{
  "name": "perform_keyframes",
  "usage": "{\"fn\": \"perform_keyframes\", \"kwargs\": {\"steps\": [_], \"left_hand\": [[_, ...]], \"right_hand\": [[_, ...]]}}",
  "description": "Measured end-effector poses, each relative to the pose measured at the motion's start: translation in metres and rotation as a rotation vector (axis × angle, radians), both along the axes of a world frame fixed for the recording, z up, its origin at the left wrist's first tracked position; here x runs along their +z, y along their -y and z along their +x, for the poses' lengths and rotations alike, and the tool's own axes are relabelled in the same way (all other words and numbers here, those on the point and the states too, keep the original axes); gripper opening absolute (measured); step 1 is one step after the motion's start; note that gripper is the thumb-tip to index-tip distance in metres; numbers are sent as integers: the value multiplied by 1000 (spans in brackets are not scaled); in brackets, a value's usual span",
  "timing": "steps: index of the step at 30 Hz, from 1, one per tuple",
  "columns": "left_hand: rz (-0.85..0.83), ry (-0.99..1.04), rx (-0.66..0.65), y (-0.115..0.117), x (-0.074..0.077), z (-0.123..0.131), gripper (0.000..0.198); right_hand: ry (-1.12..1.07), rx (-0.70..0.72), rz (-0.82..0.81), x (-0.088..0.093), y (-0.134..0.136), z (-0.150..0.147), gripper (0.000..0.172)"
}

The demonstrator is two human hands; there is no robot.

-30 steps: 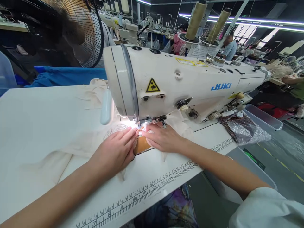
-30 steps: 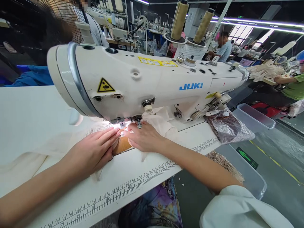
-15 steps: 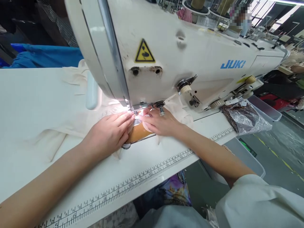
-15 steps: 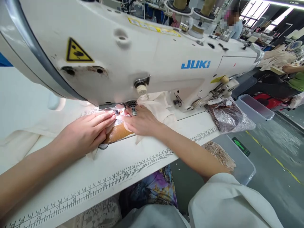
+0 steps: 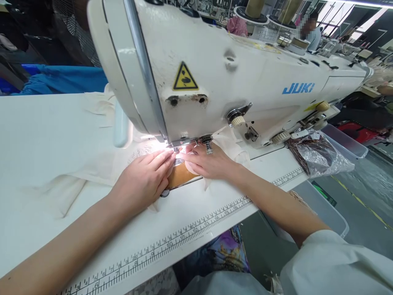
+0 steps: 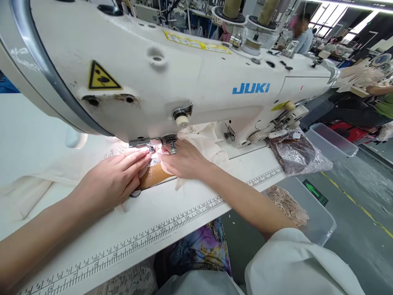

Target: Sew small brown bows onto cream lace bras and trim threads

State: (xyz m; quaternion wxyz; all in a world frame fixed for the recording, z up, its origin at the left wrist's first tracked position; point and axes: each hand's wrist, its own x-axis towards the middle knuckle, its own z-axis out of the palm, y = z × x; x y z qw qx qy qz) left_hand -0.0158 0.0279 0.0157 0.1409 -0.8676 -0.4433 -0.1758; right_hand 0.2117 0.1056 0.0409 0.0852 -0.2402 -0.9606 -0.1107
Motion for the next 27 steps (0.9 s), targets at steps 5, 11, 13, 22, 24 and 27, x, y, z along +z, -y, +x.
{"fn": "perform_keyframes", "kwargs": {"steps": [5,11,13,22,24,27], "left_hand": [[18,-17,22,2,3,2,44],[62,-79,30,2,9,7,43],[69,-91,29,1,12,8,42],[37,-63,41,2,11,8,42],[4,-48,50,2,10,8,43],[-17,-43,64,2,9,8,44]], "right_hand": [[12,-13,21,2,3,-1,34],[16,-29,45,-2,3,1,36],[13,-20,35,-2,3,0,36],[1,-5,31,0,2,0,33],[-10,-2,27,-1,1,-1,33],[-10,-4,23,-2,0,-1,34]]}}
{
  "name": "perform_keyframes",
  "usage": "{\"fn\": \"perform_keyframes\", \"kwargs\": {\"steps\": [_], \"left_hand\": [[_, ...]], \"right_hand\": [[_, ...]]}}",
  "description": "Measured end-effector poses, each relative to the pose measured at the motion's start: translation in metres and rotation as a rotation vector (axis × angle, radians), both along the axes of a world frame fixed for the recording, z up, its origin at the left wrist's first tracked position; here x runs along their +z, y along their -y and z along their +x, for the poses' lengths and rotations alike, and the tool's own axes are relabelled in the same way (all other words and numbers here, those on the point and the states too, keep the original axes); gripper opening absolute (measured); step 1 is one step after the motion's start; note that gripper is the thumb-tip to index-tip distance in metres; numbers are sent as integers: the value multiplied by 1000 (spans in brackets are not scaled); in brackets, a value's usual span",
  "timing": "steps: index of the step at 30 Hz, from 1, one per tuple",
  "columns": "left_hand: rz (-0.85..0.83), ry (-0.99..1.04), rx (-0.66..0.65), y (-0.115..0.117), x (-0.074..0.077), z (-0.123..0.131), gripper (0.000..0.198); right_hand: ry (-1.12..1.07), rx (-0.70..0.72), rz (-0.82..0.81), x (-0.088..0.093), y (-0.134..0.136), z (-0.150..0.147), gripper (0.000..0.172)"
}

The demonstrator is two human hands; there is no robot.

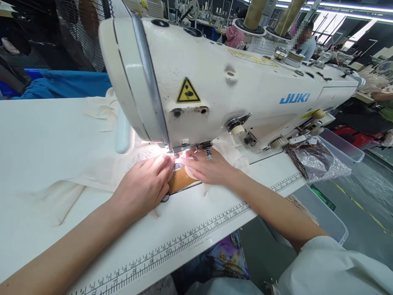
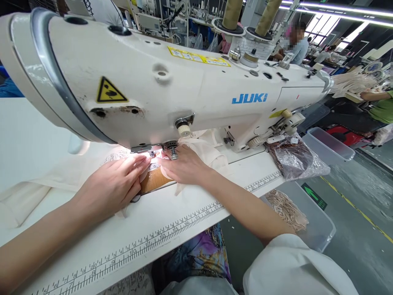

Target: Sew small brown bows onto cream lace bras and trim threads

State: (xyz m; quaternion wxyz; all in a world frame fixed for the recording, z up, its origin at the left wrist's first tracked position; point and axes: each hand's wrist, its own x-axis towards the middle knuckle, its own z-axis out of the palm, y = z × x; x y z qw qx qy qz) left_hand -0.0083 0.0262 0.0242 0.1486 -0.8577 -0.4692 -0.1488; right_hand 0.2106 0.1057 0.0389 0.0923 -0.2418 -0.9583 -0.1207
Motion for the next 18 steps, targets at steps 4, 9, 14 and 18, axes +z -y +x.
{"fn": "perform_keyframes", "kwargs": {"steps": [4,9,14,18], "left_hand": [[28,-18,6,0,1,1,42],[41,-20,-13,-1,2,1,41],[60,11,-49,-2,-4,-1,44],[78,15,-63,-2,-6,-2,44]], "right_hand": [[9,2,-1,0,0,0,34],[-15,3,24,2,1,0,32],[5,-11,36,3,4,0,33],[-24,-1,87,3,4,1,35]]}}
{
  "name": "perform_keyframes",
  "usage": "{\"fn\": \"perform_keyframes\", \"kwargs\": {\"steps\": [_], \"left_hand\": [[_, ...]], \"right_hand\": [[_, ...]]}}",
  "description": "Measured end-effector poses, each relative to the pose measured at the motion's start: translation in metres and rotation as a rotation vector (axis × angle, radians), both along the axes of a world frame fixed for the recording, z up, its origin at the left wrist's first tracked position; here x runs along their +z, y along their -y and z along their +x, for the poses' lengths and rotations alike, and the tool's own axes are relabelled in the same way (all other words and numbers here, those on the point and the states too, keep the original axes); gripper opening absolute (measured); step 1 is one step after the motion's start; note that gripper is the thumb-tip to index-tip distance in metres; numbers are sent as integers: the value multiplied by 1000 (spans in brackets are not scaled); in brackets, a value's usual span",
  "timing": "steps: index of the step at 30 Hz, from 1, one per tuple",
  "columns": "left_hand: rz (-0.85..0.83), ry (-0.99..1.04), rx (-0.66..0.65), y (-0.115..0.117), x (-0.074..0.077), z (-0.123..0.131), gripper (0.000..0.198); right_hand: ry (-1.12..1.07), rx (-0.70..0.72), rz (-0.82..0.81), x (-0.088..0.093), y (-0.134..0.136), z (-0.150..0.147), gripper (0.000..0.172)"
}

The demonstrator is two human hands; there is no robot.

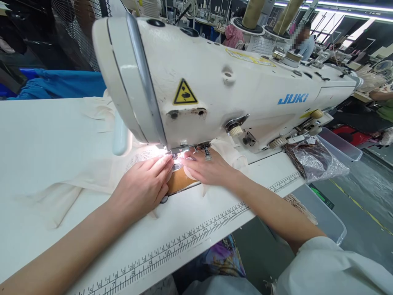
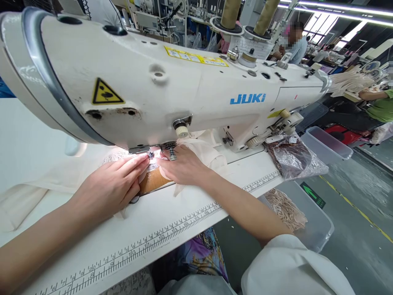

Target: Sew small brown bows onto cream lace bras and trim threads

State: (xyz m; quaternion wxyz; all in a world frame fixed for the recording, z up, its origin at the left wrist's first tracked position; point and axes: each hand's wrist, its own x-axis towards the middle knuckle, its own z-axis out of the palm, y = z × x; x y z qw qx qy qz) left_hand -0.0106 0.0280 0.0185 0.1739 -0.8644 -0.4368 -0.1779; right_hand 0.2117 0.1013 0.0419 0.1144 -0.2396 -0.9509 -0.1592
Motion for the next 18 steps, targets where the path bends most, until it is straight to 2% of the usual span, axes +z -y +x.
{"fn": "perform_keyframes", "kwargs": {"steps": [8,18], "left_hand": [[62,-78,-22,0,6,0,42],[112,-104,-8,-1,6,1,41]], "right_hand": [[3,28,-18,2,0,1,31],[44,25,-21,3,2,0,35]]}}
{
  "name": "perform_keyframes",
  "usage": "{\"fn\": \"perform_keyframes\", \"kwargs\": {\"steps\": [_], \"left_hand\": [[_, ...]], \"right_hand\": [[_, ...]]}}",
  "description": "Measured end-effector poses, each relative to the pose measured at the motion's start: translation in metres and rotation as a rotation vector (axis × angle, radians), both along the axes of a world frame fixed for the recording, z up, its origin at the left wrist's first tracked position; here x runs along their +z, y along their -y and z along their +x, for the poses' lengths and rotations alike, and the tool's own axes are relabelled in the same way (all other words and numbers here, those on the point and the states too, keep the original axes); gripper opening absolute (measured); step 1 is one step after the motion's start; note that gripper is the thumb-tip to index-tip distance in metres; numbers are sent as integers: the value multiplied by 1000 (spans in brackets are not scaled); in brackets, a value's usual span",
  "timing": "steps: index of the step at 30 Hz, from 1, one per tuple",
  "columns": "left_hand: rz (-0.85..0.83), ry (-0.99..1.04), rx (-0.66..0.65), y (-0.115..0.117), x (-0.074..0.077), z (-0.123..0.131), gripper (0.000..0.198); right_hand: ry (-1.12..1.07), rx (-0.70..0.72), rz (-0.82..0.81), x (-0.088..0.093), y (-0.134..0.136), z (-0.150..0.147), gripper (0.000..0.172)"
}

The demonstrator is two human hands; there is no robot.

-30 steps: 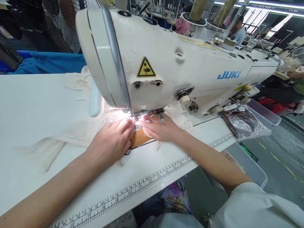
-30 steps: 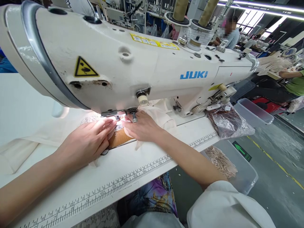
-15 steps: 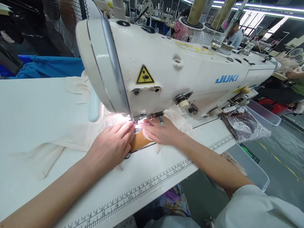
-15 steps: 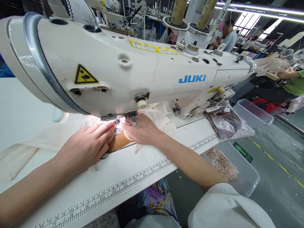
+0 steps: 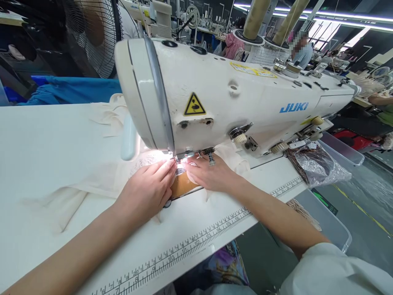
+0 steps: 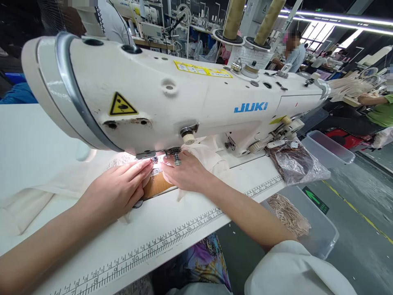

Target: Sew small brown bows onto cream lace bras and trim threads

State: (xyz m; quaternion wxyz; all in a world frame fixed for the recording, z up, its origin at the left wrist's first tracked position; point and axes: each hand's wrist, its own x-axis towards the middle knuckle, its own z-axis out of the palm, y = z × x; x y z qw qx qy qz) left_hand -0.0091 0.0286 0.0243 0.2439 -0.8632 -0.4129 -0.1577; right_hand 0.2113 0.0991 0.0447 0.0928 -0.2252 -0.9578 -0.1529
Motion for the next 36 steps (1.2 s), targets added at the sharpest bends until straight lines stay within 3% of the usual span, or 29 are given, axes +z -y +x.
{"fn": "perform_keyframes", "kwargs": {"steps": [16,28,36], "left_hand": [[-45,34,14,0,-4,-2,42],[-37,30,6,0,-3,-1,40],[-117,44,44,1,-1,0,44]], "right_hand": [[-5,1,118,-7,1,0,35],[26,-33,113,-10,0,-1,37],[-5,-23,85,-11,-1,1,38]]}}
